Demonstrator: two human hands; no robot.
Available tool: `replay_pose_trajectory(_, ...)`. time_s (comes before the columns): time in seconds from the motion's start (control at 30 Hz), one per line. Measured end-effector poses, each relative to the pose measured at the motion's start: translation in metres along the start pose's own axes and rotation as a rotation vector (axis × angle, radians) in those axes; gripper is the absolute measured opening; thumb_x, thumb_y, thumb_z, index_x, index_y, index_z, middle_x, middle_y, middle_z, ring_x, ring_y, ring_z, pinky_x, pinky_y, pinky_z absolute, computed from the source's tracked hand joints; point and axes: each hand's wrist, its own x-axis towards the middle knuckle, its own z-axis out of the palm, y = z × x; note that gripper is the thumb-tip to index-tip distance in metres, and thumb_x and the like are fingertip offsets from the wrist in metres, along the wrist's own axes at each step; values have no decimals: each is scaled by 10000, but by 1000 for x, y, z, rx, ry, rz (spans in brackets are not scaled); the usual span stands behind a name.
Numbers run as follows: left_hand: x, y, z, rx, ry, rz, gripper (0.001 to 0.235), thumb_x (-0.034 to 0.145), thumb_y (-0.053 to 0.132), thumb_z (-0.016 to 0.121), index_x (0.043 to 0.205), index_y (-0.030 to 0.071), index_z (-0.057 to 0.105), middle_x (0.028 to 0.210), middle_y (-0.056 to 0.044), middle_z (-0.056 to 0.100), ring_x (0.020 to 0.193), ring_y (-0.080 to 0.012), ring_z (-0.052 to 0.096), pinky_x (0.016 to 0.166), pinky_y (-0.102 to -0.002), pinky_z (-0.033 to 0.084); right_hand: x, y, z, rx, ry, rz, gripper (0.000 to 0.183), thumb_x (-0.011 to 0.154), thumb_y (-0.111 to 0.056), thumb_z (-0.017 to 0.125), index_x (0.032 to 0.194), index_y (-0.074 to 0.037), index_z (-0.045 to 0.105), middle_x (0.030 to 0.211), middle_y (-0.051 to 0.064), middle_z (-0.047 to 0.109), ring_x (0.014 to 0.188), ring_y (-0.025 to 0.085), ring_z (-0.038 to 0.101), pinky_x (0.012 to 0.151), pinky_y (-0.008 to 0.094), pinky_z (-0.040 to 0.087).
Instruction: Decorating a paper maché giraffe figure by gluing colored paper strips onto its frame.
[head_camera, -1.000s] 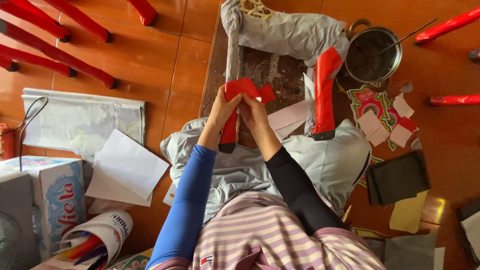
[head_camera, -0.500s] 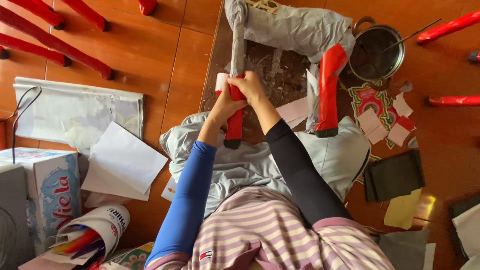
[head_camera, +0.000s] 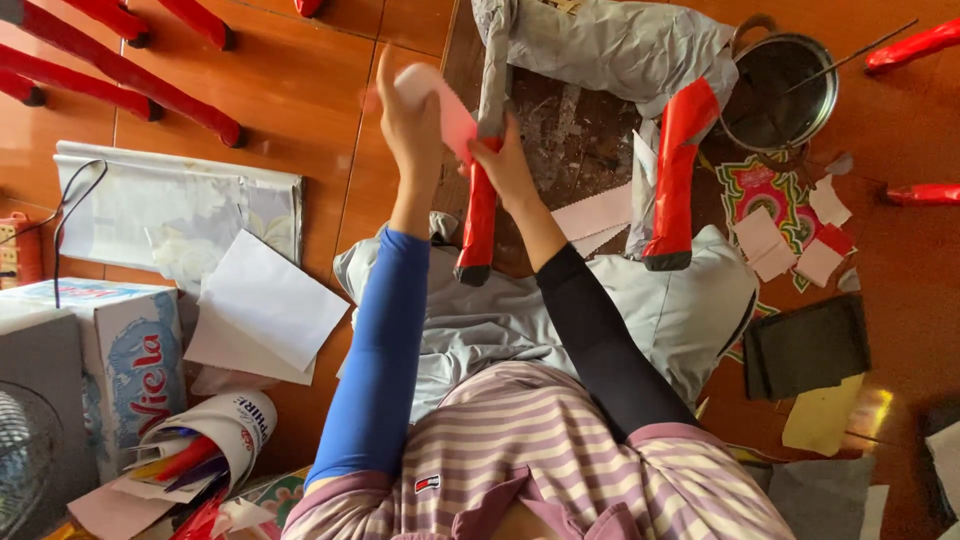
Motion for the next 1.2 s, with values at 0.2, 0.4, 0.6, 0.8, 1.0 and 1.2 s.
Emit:
replay_pose_trajectory(0.2,16,32,64,193,-467,217,872,923,2,747,1632,263,311,1017,-179,764,941,-297,772,766,-382,609,-16,-10,10,-1426,414,-1195,252,1014,-328,639,1007,-81,594,962,123,635,799,319,663,721,399,573)
replay_pose_trajectory(0.4,-20,-14,43,-327,-371,-230,671,1047,213,623,1614,124,274,1305,-161,726,1077,-252,752,875,-369,635,31,42,-63,-677,545,-311,382,1065,-266,750,883,65,699,727,108,632,647,148,511,612,362,465)
replay_pose_trajectory(0.6,-64,-65,55,-51,-496,-208,478,1110,367,583,1442,26,536,1184,-161,738,1058,-186,718,889,-316,569,31,47,-65,-9,505,-197,196,898,-146,746,1011,14,760,924,62,751,779,142,678,700,309,534)
replay_pose_trajectory(0.8,-51,-22,45,-57,-627,-433,610,887,391,778,1317,32,537,1024,-121,728,856,-166,688,720,-317,590,48,71,-101,529,245,38,236,924,-113,726,1135,-20,674,1066,96,718,942,240,710,817,398,593)
replay_pose_trajectory(1.0,-54,-28,46,-89,-585,-428,499,865,252,813,1271,49,606,1040,-108,749,893,-172,714,753,-319,595,51,129,-156,536,172,207,160,1042,-202,709,989,-52,689,852,65,702,736,195,675,644,332,522)
replay_pose_trajectory(1.2,-61,-51,55,12,-561,-548,458,819,155,692,1258,83,583,925,-120,732,703,-221,731,593,-357,592,28,40,-71,-752,252,-487,409,1102,-343,498,1159,-26,751,926,24,720,818,133,703,730,330,550)
